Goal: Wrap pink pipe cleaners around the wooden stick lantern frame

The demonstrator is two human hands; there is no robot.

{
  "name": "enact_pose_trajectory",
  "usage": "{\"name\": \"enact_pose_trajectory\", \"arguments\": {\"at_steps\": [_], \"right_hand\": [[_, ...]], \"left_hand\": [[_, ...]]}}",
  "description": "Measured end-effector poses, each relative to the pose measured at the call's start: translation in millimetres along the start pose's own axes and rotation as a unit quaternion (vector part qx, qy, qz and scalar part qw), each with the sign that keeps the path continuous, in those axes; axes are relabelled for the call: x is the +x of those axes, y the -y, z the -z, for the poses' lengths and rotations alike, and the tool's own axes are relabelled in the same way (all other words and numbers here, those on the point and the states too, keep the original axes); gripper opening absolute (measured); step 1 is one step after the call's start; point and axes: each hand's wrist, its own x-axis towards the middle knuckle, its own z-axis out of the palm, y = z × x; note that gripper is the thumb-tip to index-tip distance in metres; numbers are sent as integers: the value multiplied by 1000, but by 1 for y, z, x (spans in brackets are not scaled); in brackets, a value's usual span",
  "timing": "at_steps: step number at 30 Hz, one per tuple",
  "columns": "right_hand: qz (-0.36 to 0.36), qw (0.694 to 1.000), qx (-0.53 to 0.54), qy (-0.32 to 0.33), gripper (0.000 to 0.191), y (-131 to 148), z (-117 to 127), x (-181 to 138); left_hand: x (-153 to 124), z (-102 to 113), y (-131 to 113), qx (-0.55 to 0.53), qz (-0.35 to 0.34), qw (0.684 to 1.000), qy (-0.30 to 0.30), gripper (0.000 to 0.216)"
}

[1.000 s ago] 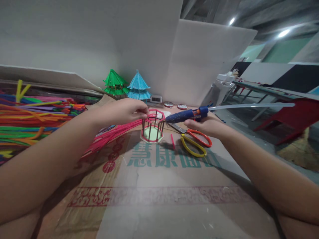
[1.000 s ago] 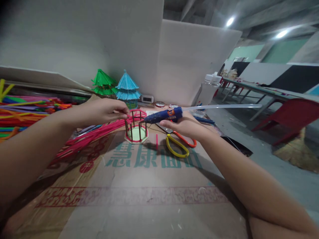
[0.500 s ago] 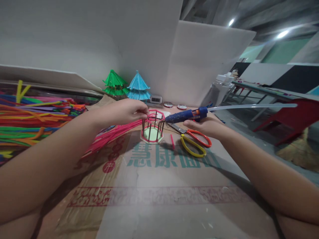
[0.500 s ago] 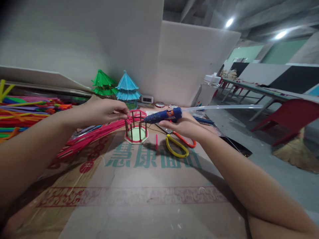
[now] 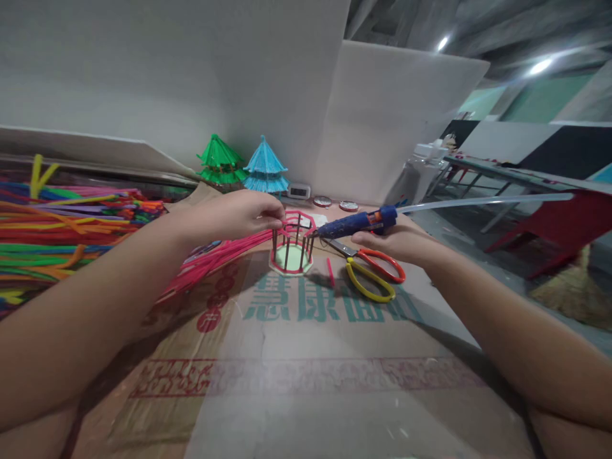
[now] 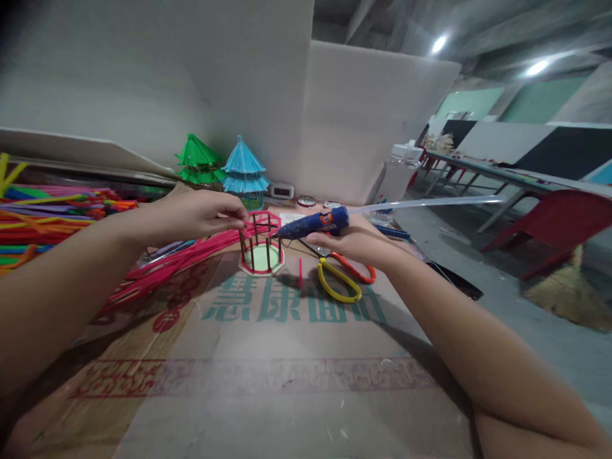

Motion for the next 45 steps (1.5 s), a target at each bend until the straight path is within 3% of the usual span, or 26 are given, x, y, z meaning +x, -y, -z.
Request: {"name": "enact_pose_trajectory", "arguments": {"at_steps": [4, 8, 12, 15, 18, 21, 24, 28, 32, 38, 45], "right_hand": [[1, 999, 37, 27, 35, -5, 1, 0], [22, 986, 149, 72, 54, -14, 2, 2], [14, 954, 299, -4, 64, -26, -4, 9], [-27, 936, 343, -78, 63, -36, -8, 21], [-78, 948, 292, -102, 54, -46, -6, 40], [-159, 976, 125, -81, 37, -56, -4, 66], [-210, 973, 61, -74, 29, -65, -11, 92], [-214, 972, 73, -58, 15, -75, -36, 114], [-207, 974, 88, -18, 18, -82, -54, 115], [-187, 980, 67, -10, 20, -86, -65, 113], [-174, 984, 25, -10, 22, -88, -69, 136]], "left_hand": [[0, -1, 1, 1, -8, 1000, -7, 34], [0, -1, 2, -1, -9, 1000, -11, 34], [1, -3, 4, -9, -12, 1000, -14, 32], [3, -7, 5, -25, -20, 999, -27, 32], [5, -11, 3, -45, -35, 998, -40, 34], [6, -13, 0, -65, -42, 996, -48, 34], [5, -13, 0, -81, -49, 994, -56, 34], [2, -12, 4, -79, -44, 993, -71, 35], [0, -9, 5, -75, -38, 992, -90, 37], [-2, -4, 1, -63, -39, 993, -89, 38], [-2, -1, -1, -26, -43, 995, -82, 39]]}}
